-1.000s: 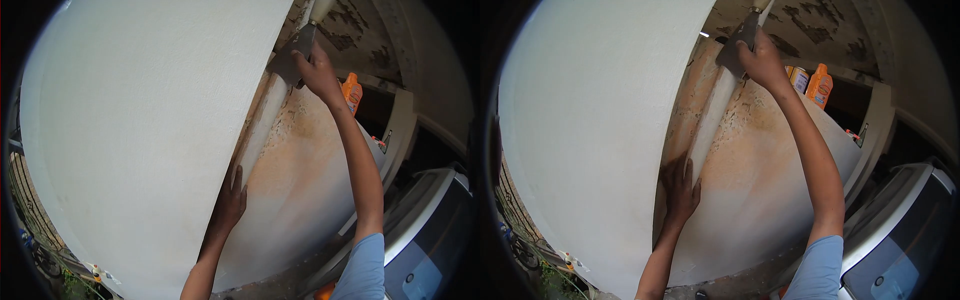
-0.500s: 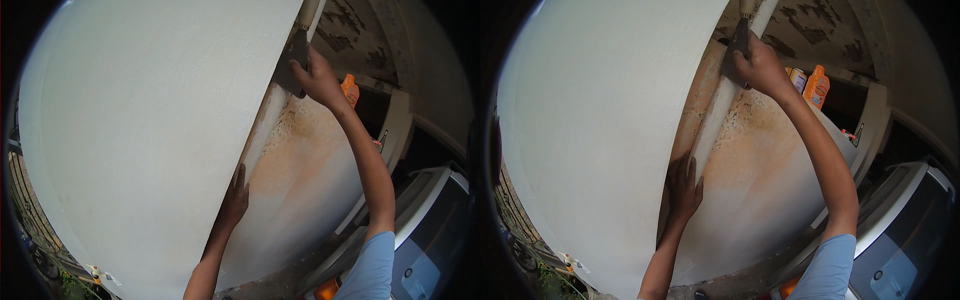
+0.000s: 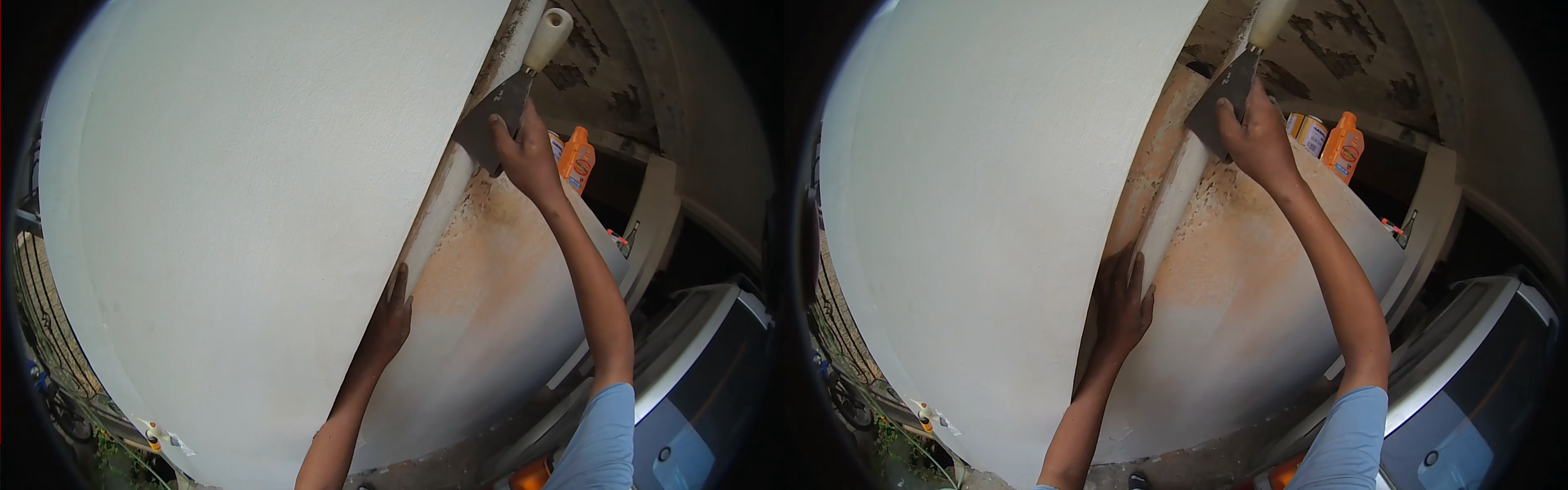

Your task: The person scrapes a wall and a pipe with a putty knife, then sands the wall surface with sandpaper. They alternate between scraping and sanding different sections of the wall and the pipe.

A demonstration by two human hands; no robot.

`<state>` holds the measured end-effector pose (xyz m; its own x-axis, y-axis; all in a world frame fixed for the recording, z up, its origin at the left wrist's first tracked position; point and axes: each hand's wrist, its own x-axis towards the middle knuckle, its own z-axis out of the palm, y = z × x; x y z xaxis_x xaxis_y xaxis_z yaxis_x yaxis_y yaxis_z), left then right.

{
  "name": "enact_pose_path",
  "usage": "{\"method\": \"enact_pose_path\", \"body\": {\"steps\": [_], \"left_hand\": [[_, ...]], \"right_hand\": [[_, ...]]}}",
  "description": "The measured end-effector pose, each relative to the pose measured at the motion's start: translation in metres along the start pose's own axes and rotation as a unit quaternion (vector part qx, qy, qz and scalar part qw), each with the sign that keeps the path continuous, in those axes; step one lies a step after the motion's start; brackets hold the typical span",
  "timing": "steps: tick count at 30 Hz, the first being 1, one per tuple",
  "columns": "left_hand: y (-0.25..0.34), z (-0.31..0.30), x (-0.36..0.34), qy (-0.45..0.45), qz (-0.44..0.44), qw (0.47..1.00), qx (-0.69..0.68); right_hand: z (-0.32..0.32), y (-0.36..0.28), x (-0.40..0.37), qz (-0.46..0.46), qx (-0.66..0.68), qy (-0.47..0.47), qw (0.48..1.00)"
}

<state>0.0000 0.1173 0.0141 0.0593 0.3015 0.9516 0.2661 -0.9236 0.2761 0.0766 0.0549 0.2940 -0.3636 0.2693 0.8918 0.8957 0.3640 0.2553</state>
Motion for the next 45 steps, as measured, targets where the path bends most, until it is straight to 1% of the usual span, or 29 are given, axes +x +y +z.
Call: {"method": "enact_pose_path", "body": {"steps": [1, 4, 5, 8, 10, 12, 13, 16, 18, 20, 21, 23, 25, 28, 29, 31, 34, 36, 37, 39, 41, 44, 45], "left_hand": [[-0.002, 0.0, 0.0, 0.003, 0.001, 1.0, 0.003], [0.0, -0.001, 0.001, -0.002, -0.003, 1.0, 0.024], [0.0, -0.001, 0.001, -0.006, -0.003, 1.0, 0.015], [0.0, 0.0, 0.002, -0.01, -0.008, 1.0, 0.002], [-0.001, 0.0, 0.0, -0.009, -0.01, 1.0, 0.023], [-0.001, -0.002, 0.0, -0.018, -0.011, 1.0, 0.016], [0.001, -0.002, 0.0, -0.021, -0.012, 1.0, 0.01], [-0.001, 0.001, 0.0, -0.012, -0.006, 1.0, 0.011], [-0.001, -0.001, 0.002, -0.017, -0.012, 1.0, 0.012], [0.0, -0.002, 0.001, -0.023, -0.01, 1.0, 0.012], [0.0, -0.002, 0.001, -0.022, -0.007, 1.0, 0.013], [0.001, -0.001, 0.0, -0.019, -0.007, 1.0, 0.016], [0.0, 0.0, 0.0, -0.014, -0.009, 1.0, 0.026], [0.0, -0.001, 0.0, -0.022, -0.011, 1.0, 0.017], [0.001, -0.001, -0.001, -0.024, -0.014, 1.0, 0.011], [0.001, -0.003, 0.0, -0.028, -0.017, 0.999, 0.004], [-0.001, 0.001, -0.002, -0.007, -0.01, 1.0, 0.024], [-0.002, 0.0, -0.002, -0.014, -0.008, 1.0, 0.01], [-0.001, 0.0, -0.002, -0.015, -0.009, 1.0, 0.002], [0.0, 0.0, -0.003, -0.017, -0.01, 1.0, 0.014], [-0.002, -0.001, -0.001, -0.011, -0.01, 1.0, 0.026], [-0.001, 0.001, -0.003, -0.015, -0.011, 1.0, 0.019], [0.0, -0.001, -0.002, -0.021, -0.014, 1.0, 0.011]], "right_hand": [[0.011, -0.001, -0.012, -0.129, -0.059, 0.007, 0.99], [-0.004, 0.002, 0.0, 0.004, -0.019, -0.045, 0.999], [-0.012, -0.006, 0.008, 0.058, 0.044, -0.017, 0.997], [-0.004, -0.009, -0.01, 0.003, 0.027, -0.059, 0.998], [-0.006, -0.019, -0.014, 0.002, 0.001, -0.092, 0.996], [-0.012, -0.009, -0.001, 0.034, 0.049, -0.028, 0.998], [-0.018, -0.007, 0.004, 0.091, 0.054, -0.021, 0.994], [-0.006, -0.006, -0.018, -0.015, -0.029, -0.063, 0.998], [-0.009, -0.018, -0.019, 0.019, -0.042, -0.111, 0.993], [-0.013, -0.015, -0.005, 0.067, 0.058, -0.057, 0.994], [-0.017, -0.02, -0.004, 0.107, 0.047, -0.045, 0.992], [-0.01, -0.019, -0.023, 0.037, -0.015, -0.097, 0.994], [-0.006, -0.019, -0.034, 0.009, -0.067, -0.148, 0.987], [-0.01, -0.009, -0.009, 0.081, 0.077, -0.017, 0.994], [-0.006, -0.002, -0.009, 0.048, 0.083, 0.019, 0.995], [0.001, -0.008, -0.036, 0.021, -0.001, -0.067, 0.998], [0.002, -0.017, -0.041, -0.004, -0.004, -0.077, 0.997], [0.0, -0.002, -0.028, 0.033, 0.067, -0.001, 0.997], [0.003, 0.006, -0.031, 0.001, 0.066, 0.024, 0.998], [0.006, -0.012, -0.059, -0.017, 0.015, -0.052, 0.998], [0.001, -0.02, -0.065, 0.004, -0.001, -0.128, 0.992], [0.006, 0.001, -0.047, 0.051, 0.156, -0.012, 0.986], [0.008, -0.001, -0.054, 0.079, 0.161, -0.014, 0.984]]}}
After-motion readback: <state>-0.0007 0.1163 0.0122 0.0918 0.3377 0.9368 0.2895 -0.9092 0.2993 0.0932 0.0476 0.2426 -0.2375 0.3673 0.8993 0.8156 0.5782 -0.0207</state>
